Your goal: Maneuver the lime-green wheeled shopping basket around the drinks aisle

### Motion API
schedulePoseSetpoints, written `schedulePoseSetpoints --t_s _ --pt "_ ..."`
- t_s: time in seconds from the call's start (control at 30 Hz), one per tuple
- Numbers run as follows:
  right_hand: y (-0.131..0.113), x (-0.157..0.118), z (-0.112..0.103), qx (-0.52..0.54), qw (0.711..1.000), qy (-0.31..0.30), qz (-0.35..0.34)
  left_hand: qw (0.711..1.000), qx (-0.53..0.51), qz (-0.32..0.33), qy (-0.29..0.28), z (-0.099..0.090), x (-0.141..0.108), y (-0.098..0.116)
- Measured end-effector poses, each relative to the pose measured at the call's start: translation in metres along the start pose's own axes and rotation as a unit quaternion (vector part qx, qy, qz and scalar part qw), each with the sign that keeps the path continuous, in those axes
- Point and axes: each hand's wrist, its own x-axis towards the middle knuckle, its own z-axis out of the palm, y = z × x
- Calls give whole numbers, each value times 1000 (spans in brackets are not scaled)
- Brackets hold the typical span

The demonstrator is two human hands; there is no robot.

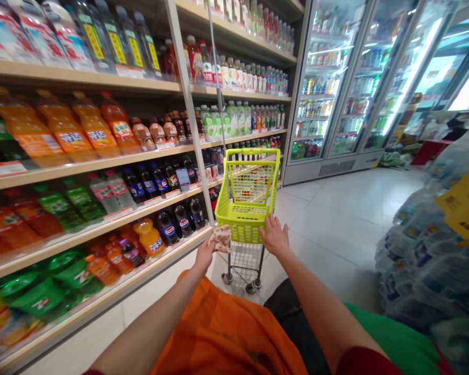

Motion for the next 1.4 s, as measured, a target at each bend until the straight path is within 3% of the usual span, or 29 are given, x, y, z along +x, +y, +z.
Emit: schedulePoseSetpoints --t_s 0.1,0.2,0.27,0.33,0.5,0.67,0.77,0.83,0.9,1.07,1.13,1.23,1.3,1.4 --pt "-15 -11 -4 15 999 29 -16 993 -92 -61 -30 4 -5 -3" --pt "-49 -39 4 84 988 50 -121 977 -164 -121 -61 10 -13 -5" --pt "-78 -61 19 153 967 22 -203 963 -200 -159 -80 15 -20 -6" --pt "-102 -79 38 210 954 -17 -214 949 -231 -192 -91 19 -27 -9" --pt "-127 -88 72 287 940 -37 -178 922 -273 -251 -107 11 -36 -11" --pt "-127 -72 53 387 914 11 -121 901 -292 -281 -155 -12 -31 0" --pt "-130 -66 34 504 863 26 -13 904 -306 -257 -151 -18 -31 11" --pt "-134 -64 25 573 817 32 54 906 -324 -222 -158 -15 -34 17" --pt "-136 -62 22 607 788 48 90 897 -351 -207 -170 -9 -40 22" --pt "-131 -52 22 544 833 55 86 886 -372 -232 -152 3 -49 25" --pt "-127 -52 21 497 860 102 46 893 -361 -236 -127 4 -47 23" --pt "-122 -62 23 360 913 140 -135 903 -340 -246 -92 1 -43 20" --pt "-121 -71 28 276 921 80 -261 905 -329 -253 -90 -1 -40 20" --pt "-119 -76 39 219 918 12 -331 901 -320 -275 -106 -7 -36 20"
